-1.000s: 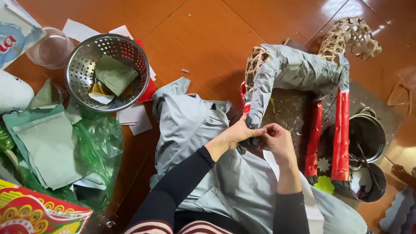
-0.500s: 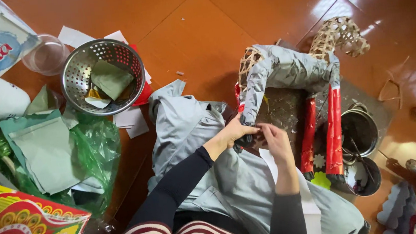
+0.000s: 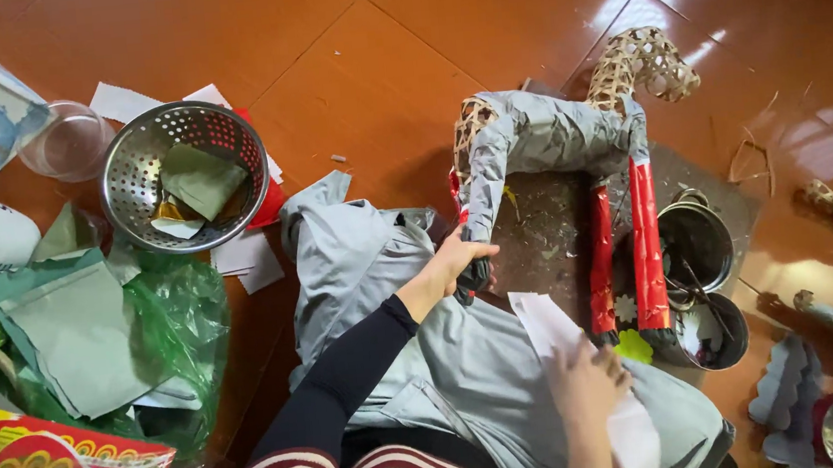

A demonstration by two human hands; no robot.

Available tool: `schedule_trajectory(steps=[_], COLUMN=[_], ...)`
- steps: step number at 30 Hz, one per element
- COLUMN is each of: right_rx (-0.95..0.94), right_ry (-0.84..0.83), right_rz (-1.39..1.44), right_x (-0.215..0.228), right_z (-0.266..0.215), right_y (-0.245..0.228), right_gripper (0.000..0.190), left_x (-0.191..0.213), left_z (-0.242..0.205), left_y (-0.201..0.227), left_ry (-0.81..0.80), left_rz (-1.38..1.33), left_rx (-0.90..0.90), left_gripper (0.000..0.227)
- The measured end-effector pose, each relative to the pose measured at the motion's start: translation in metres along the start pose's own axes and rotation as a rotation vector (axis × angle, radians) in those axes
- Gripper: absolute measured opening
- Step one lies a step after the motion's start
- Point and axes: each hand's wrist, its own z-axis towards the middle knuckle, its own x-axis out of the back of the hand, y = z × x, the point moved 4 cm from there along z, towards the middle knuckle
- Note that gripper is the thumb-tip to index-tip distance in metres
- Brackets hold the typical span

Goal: Decorating a paper giraffe sculpture with red and white paper strips.

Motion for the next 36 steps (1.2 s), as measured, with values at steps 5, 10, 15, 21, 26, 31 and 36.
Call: schedule_trajectory(steps=[5, 10, 15, 21, 26, 31, 36], right_rx=[-0.192, 0.006, -0.042, 0.021, -0.114, -0.119, -0.146], right_ry=[-0.193, -0.351, -0.186, -0.047, 0.179, 0.420, 0.363], right_rz=[0.040, 0.266, 0.357, 0.468, 0.771, 0.776, 0.773], right_x=[0.004, -0.016, 0.010, 0.040, 0.121, 0.208, 0.189], right_z=[0.018, 0.033, 0.035, 0.036, 0.053, 0.097, 0.190], right_y=[0.017, 0.017, 0.016, 0.013, 0.052, 0.130, 0.167], right_gripper=[0.051, 0.036, 0.040, 0.019, 0.021, 0.017, 0.019], left_x=[-0.002, 0.000, 0.000, -0.001, 0.010, 0.006, 0.001], left_z=[-0.012, -0.008, -0.008, -0.013, -0.003, -0.011, -0.026], left_y=[0.006, 0.005, 0.003, 0.003, -0.003, -0.003, 0.004], left_ry=[-0.011, 0.003, -0.009, 0.012, -0.040, -0.056, -0.056], left_rz=[0.015, 0.026, 0.015, 0.020, 0.035, 0.041, 0.043], left_rx=[0.043, 0.041, 0.043, 0.058, -0.028, -0.004, 0.044], left_gripper=[0.057, 0.059, 0.061, 0.066, 0.065, 0.060, 0.061])
